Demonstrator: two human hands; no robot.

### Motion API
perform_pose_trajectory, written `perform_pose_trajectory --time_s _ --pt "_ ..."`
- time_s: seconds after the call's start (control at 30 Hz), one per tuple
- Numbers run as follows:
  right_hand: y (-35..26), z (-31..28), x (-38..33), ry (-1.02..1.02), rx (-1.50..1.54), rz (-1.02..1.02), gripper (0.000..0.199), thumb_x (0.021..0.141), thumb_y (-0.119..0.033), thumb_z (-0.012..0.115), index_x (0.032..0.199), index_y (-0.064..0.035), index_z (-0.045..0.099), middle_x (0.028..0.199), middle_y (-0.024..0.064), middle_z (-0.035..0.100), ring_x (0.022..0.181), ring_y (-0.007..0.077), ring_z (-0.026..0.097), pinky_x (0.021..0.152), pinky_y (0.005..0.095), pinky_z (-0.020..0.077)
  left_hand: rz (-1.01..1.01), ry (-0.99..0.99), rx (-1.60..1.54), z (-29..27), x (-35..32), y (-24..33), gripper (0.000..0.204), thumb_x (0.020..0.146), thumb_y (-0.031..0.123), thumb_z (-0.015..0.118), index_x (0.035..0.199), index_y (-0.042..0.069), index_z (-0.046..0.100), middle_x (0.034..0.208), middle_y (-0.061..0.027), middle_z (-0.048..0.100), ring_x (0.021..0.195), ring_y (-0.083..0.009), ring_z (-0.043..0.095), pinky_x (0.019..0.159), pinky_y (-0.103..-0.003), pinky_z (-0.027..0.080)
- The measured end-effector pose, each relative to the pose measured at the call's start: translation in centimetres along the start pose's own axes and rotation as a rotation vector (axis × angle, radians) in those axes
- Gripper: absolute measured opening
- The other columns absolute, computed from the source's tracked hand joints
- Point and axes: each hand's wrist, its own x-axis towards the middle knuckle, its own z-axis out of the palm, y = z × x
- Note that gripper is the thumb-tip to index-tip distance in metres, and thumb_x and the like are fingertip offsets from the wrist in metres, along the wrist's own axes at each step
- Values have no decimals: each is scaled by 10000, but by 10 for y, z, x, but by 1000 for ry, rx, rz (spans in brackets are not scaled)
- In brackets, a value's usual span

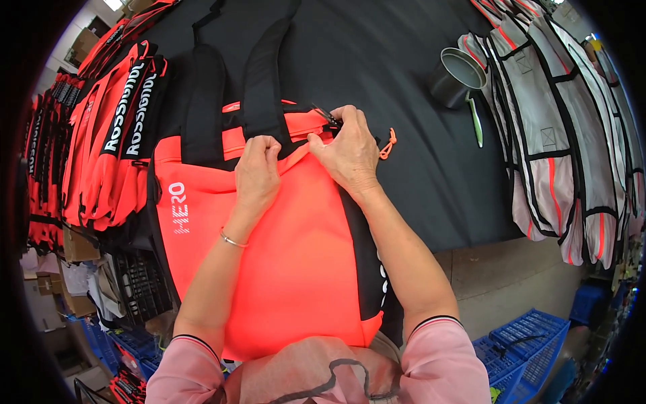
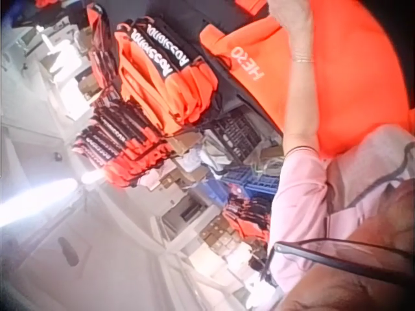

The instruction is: Folding, inspecting, and organizing athletic backpack style bags at a manufacturing workstation.

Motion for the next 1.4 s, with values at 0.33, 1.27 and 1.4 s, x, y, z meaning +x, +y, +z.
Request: perform_pose_trajectory --time_s 0.33,1.27,1.4 --pt "-23 -17 30 32 -219 -667 485 807 -317 759 1182 -65 582 962 63 611 872 226 588 791 343 475 -347 -12 -381 -9 -5 -2 162 996 122 546 896 -5 545 793 -84 579 588 -131 631 571 -286 495" --pt "-40 -35 69 46 -102 -268 375 817 -288 772 1044 -20 644 830 65 654 828 185 624 739 346 514 639 -398 -472 0 -95 88 178 826 174 714 823 63 574 930 -104 565 1133 -308 568 985 -443 452" --pt "-43 -6 61 -164 527 -56 271 824 -163 754 1015 -3 649 722 28 617 678 101 572 656 258 479 623 -439 -482 11 -86 105 253 818 245 734 751 58 578 887 -98 565 1074 -277 590 1005 -413 473"
